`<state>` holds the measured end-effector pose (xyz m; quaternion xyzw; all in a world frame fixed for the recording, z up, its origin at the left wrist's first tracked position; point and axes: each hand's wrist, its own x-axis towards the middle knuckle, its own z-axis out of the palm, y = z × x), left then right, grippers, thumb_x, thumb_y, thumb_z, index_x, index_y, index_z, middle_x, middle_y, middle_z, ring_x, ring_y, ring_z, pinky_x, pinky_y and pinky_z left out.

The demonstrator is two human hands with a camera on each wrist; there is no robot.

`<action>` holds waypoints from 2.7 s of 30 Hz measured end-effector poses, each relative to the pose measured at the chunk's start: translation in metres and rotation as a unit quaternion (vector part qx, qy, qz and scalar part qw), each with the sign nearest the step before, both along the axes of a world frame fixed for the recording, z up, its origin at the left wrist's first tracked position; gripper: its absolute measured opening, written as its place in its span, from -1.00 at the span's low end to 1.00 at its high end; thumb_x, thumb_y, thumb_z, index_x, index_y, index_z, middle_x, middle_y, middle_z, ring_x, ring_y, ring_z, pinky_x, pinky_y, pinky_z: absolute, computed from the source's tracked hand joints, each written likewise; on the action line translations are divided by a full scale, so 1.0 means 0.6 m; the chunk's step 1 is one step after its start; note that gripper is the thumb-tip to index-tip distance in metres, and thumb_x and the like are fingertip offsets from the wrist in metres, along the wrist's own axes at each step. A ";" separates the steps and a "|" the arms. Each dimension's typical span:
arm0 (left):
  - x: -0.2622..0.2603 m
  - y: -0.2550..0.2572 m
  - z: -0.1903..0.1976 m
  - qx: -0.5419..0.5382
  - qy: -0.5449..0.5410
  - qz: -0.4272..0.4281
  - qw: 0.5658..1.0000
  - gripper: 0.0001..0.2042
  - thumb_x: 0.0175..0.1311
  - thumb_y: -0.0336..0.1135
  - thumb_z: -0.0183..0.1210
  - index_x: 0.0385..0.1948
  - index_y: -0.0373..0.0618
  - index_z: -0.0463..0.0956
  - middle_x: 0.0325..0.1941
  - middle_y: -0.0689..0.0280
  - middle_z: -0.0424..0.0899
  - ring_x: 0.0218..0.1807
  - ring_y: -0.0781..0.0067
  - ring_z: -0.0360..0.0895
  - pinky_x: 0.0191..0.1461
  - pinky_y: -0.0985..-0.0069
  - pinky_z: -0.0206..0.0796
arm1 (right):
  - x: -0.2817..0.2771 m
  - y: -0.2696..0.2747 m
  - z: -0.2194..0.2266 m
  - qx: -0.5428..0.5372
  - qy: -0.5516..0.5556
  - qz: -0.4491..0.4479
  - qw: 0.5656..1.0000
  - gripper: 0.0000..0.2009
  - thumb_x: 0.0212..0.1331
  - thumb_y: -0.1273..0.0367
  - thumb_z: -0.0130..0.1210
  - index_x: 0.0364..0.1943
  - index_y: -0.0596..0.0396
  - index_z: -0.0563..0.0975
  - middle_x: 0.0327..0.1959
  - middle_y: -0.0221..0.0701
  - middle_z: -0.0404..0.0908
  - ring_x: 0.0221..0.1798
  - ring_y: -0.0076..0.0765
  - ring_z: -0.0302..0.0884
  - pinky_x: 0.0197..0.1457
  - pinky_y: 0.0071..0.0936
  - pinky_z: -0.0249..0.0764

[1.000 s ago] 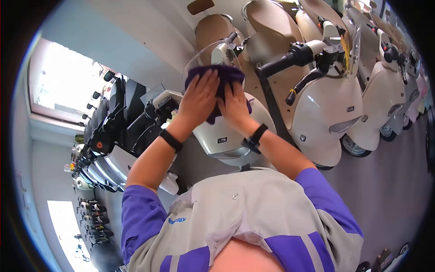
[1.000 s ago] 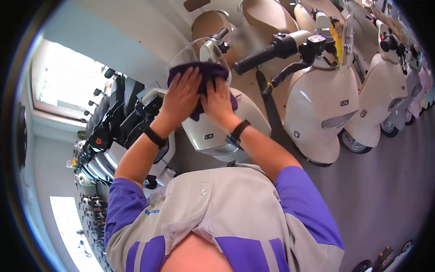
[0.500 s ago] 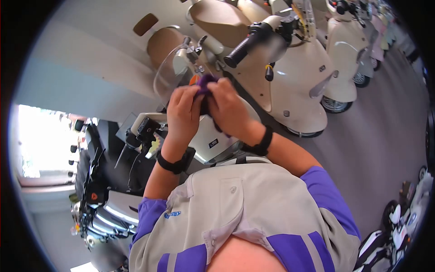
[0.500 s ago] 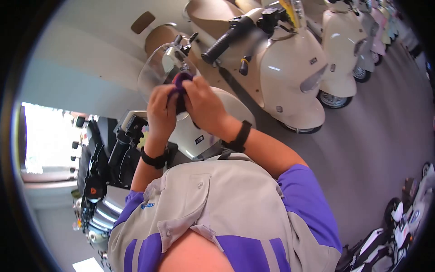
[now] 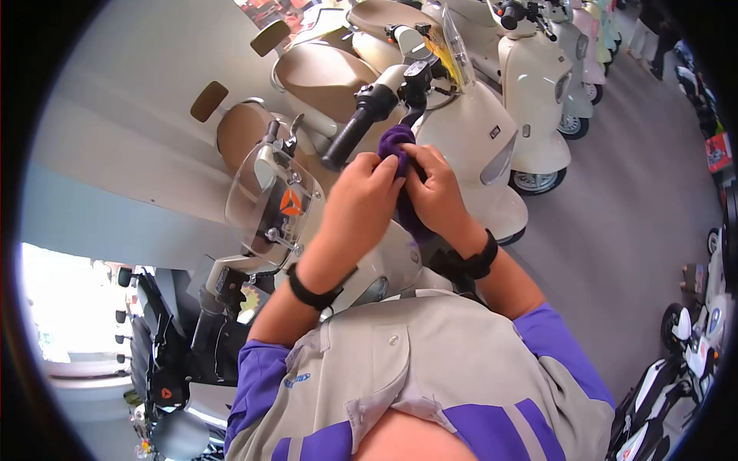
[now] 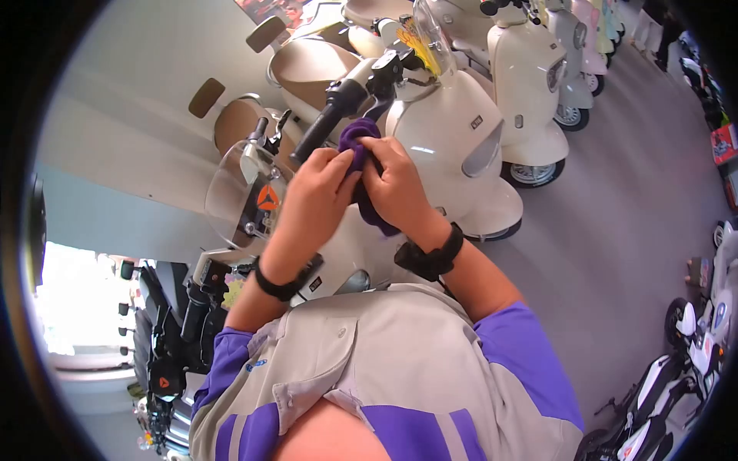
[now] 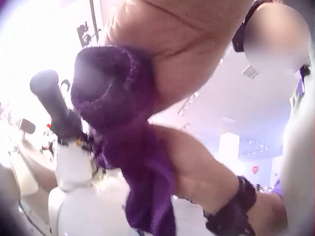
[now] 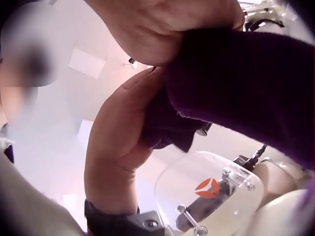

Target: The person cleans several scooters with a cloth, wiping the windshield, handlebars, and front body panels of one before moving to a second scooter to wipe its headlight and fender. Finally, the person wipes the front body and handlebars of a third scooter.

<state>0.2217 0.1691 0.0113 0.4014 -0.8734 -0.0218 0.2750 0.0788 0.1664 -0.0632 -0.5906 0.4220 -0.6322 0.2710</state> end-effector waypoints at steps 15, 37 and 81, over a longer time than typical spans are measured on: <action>-0.094 -0.163 0.108 0.082 -0.135 -0.036 0.987 -0.70 0.11 -0.62 0.22 -0.08 -0.19 0.62 -0.16 0.09 0.62 -0.11 0.02 0.61 -0.03 0.29 0.46 | -0.119 -0.150 0.002 -0.150 0.045 -0.009 0.988 -0.61 0.10 0.57 0.13 0.08 0.07 0.50 -0.11 -0.13 0.42 -0.05 0.10 0.48 0.03 -0.13 0.47; 0.061 -0.200 0.032 0.041 -0.097 0.113 0.988 -0.77 0.29 -0.53 0.15 -0.04 -0.22 0.63 -0.15 0.04 0.66 -0.13 0.05 0.62 -0.01 0.36 0.46 | -0.029 -0.232 0.101 -0.125 0.432 0.043 0.892 -0.83 0.15 0.43 0.09 -0.25 0.10 0.68 -0.08 -0.15 0.58 0.07 -0.01 0.57 0.06 -0.20 0.60; 0.251 0.068 -0.049 -0.195 -0.378 0.342 0.838 -0.54 0.16 -0.33 0.06 0.16 -0.11 0.53 0.38 0.27 0.41 0.32 0.35 0.32 0.15 0.26 0.03 | 0.355 -0.086 -0.100 -0.180 0.263 0.084 0.944 -0.35 0.21 0.32 0.07 0.36 0.37 0.23 0.46 0.16 0.07 0.54 0.44 -0.12 0.59 0.12 -0.10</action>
